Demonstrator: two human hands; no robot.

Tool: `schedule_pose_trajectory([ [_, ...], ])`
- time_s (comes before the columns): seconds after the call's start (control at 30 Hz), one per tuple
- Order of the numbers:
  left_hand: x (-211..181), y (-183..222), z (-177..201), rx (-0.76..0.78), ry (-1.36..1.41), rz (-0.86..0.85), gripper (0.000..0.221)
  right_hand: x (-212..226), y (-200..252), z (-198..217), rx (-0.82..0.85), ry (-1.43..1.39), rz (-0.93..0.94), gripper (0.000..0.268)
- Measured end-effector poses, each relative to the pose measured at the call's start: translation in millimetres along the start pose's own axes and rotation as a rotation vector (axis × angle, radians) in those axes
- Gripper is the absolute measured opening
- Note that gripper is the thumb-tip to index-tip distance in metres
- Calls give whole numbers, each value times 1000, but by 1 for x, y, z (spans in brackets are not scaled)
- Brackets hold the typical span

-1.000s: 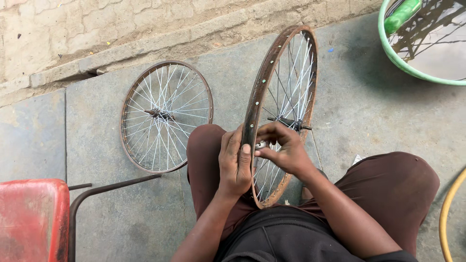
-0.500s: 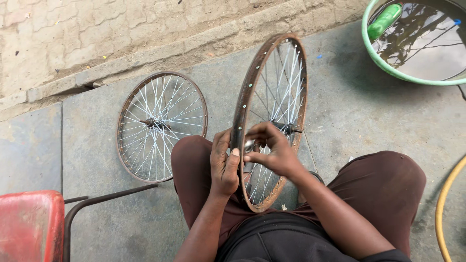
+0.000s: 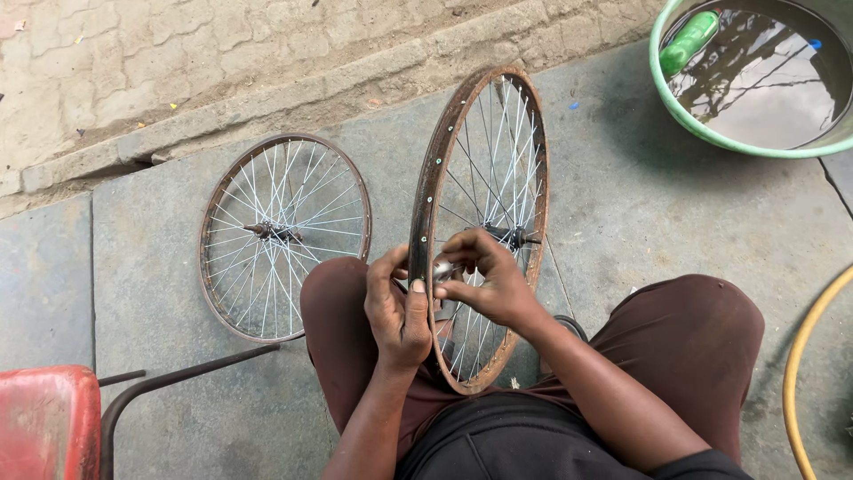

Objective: The person works on a bicycle wheel rim by hand, inserting small metal components into the holes along the inner edge of the rim. They hold the rim on their lap, moving it around to reach different sections.

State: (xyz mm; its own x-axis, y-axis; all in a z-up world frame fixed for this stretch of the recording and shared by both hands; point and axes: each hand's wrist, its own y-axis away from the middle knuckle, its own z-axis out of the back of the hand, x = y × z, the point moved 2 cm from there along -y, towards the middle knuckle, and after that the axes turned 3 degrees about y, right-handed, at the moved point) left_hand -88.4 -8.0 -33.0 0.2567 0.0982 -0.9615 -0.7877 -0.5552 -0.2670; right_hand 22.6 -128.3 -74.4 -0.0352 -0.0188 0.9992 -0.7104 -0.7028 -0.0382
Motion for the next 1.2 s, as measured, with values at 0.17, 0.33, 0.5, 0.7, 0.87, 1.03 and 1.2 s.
schedule_pose_trajectory([
  [0.17,-6,7,0,-50,-333,-354,22,-1,-4,-8,103,281,-61,33],
  [0.33,-11,4,2,-69,-461,-461,25,-1,-4,7,149,-148,231,26],
  [0.5,-14,3,2,-77,-468,-444,22,-5,-2,-7,46,17,-40,49],
  [0.7,-15,6,-1,-58,-452,-479,22,-6,1,0,178,184,-14,56],
  [0.87,-13,4,-1,-76,-435,-458,22,-5,-2,10,151,-192,193,31],
  [1.03,-13,6,-3,-70,-437,-457,22,-4,1,-8,75,213,-76,29],
  [1.2,-17,5,-4,-73,-435,-469,23,2,-1,7,208,102,-27,39],
])
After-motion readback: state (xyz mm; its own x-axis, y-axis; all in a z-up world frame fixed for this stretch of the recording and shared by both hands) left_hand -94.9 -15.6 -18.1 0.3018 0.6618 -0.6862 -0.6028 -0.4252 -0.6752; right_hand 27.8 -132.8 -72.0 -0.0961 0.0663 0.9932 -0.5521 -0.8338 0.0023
